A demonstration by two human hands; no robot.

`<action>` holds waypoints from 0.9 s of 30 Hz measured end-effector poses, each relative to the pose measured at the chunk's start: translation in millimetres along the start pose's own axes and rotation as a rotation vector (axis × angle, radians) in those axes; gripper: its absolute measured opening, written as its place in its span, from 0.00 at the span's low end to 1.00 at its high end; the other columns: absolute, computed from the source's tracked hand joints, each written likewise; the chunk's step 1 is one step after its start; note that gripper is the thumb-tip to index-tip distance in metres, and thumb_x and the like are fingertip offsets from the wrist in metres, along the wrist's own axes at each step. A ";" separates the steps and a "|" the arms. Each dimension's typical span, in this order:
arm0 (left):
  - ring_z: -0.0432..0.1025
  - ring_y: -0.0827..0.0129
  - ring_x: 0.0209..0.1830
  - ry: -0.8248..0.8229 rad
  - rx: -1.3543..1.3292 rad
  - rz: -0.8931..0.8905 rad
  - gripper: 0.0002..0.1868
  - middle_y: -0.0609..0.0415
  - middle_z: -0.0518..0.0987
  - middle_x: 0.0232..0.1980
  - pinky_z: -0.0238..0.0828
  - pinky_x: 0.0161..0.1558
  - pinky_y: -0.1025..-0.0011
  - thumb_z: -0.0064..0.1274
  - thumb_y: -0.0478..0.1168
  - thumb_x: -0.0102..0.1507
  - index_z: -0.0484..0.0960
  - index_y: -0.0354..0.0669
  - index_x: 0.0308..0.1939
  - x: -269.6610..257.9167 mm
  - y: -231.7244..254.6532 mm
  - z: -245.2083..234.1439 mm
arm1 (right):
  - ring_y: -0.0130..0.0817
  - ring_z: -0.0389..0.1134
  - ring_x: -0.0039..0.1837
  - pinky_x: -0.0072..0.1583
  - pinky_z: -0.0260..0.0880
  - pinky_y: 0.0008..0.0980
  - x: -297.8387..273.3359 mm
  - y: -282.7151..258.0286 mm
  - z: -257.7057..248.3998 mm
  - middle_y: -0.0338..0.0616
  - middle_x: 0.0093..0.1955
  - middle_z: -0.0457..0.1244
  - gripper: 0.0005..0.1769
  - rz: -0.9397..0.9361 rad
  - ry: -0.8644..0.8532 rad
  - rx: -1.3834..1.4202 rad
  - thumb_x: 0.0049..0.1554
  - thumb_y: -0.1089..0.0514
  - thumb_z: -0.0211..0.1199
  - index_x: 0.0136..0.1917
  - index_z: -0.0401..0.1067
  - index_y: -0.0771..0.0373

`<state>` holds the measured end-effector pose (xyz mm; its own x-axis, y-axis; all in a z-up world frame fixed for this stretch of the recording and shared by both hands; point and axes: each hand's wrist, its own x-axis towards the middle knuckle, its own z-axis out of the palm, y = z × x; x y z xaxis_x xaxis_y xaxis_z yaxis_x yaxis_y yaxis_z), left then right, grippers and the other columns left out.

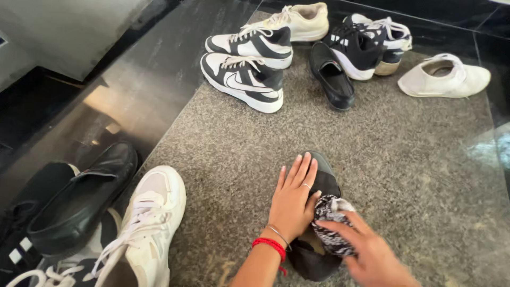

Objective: The person wipes a white sneaker with a patterned cloth, then switches to a black shoe and continues wiping. The person also ties the laces of the black shoe before resuming wiping.

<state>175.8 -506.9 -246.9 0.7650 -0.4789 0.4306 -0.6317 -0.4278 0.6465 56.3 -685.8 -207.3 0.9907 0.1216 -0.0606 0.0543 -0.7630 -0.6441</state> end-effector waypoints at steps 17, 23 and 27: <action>0.47 0.60 0.84 -0.109 0.159 0.088 0.39 0.52 0.54 0.84 0.36 0.80 0.53 0.47 0.45 0.64 0.57 0.45 0.80 1.5 -22.7 5.4 | 0.53 0.72 0.49 0.48 0.73 0.42 -0.1 -48.1 19.3 0.47 0.72 0.58 0.46 0.326 0.003 -0.138 0.45 0.65 0.67 0.74 0.64 0.32; 0.45 0.62 0.84 -0.171 0.120 0.139 0.36 0.53 0.53 0.84 0.34 0.79 0.54 0.45 0.51 0.69 0.57 0.46 0.79 13.8 -21.0 2.8 | 0.48 0.73 0.44 0.48 0.73 0.43 -34.0 -46.5 -21.5 0.44 0.74 0.54 0.47 0.378 -0.134 -0.205 0.46 0.66 0.62 0.74 0.64 0.28; 0.57 0.55 0.78 -0.115 0.115 0.308 0.28 0.44 0.68 0.75 0.44 0.76 0.52 0.46 0.52 0.71 0.73 0.36 0.68 33.7 -9.8 -32.3 | 0.48 0.72 0.47 0.51 0.72 0.42 -41.9 -64.2 -39.6 0.46 0.68 0.58 0.39 0.410 -0.101 -0.242 0.50 0.62 0.62 0.73 0.66 0.33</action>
<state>211.8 -494.1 -218.4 0.5215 -0.6795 0.5160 -0.8455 -0.3304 0.4194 16.2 -667.0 -133.2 0.9200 -0.1680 -0.3540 -0.2988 -0.8852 -0.3565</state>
